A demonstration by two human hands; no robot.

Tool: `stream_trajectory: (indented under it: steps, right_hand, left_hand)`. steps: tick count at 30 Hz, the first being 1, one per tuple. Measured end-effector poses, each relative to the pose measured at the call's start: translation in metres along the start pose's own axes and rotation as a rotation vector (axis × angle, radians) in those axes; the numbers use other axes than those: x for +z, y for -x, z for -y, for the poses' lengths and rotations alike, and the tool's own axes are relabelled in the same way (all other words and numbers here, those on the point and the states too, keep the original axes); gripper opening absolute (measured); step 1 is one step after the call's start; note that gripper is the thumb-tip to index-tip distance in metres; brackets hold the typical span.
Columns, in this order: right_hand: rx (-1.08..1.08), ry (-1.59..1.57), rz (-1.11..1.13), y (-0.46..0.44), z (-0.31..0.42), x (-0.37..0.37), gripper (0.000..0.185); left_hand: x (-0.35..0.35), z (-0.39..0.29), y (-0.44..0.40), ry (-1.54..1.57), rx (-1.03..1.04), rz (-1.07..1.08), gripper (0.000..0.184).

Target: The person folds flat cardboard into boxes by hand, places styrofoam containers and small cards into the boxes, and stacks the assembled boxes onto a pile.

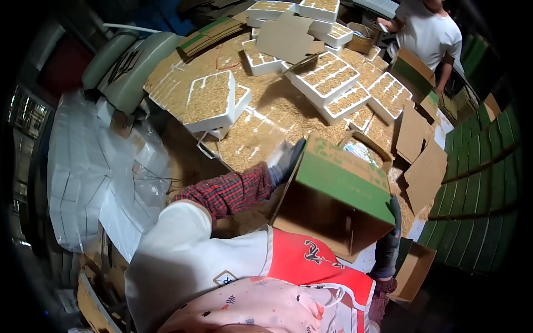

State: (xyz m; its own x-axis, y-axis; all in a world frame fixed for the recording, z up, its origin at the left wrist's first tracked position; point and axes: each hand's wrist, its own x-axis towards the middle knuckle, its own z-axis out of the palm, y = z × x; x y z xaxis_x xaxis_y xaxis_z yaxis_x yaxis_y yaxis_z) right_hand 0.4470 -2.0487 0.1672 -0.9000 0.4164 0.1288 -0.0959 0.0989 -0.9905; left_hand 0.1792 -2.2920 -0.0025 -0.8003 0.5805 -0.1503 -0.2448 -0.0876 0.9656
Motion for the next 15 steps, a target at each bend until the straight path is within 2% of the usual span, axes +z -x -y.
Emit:
stream_trajectory:
  steps: [2, 3, 4, 5, 6, 8, 9, 11, 12, 15]
  right_hand:
    - [0.044, 0.293, -0.073, -0.017, -0.013, 0.02, 0.041]
    - [0.179, 0.457, -0.046, -0.03, -0.048, 0.014, 0.034]
    - [0.118, 0.537, -0.039, -0.035, -0.091, 0.01, 0.03]
    - [0.245, 0.556, 0.016, -0.038, -0.123, 0.008, 0.03]
    - [0.228, 0.525, -0.055, -0.032, -0.141, 0.017, 0.031]
    - [0.29, 0.444, -0.09, -0.036, -0.13, 0.032, 0.032]
    - [0.297, 0.465, -0.098, -0.036, -0.123, 0.037, 0.032]
    - [0.306, 0.502, -0.11, -0.037, -0.116, 0.049, 0.032]
    - [0.3, 0.486, -0.112, -0.039, -0.117, 0.051, 0.031]
    - [0.299, 0.444, -0.111, -0.037, -0.127, 0.044, 0.031]
  left_hand:
    - [-0.012, 0.097, 0.009, 0.245, -0.294, -0.083, 0.043]
    - [-0.025, 0.128, 0.02, 0.368, -0.383, -0.106, 0.042]
    - [-0.044, 0.146, 0.03, 0.485, -0.412, -0.133, 0.042]
    - [-0.061, 0.119, 0.044, 0.481, -0.319, -0.21, 0.044]
    - [-0.089, 0.077, 0.057, 0.482, -0.171, -0.305, 0.046]
    - [-0.16, 0.001, 0.079, 0.572, 0.04, -0.501, 0.05]
    - [-0.2, -0.033, 0.085, 0.636, 0.047, -0.627, 0.052]
    - [-0.281, -0.073, 0.072, 0.709, -0.167, -0.96, 0.07]
    - [-0.298, -0.101, 0.068, 0.701, -0.211, -1.04, 0.071]
    - [-0.351, -0.103, 0.045, 0.688, -0.431, -0.806, 0.068]
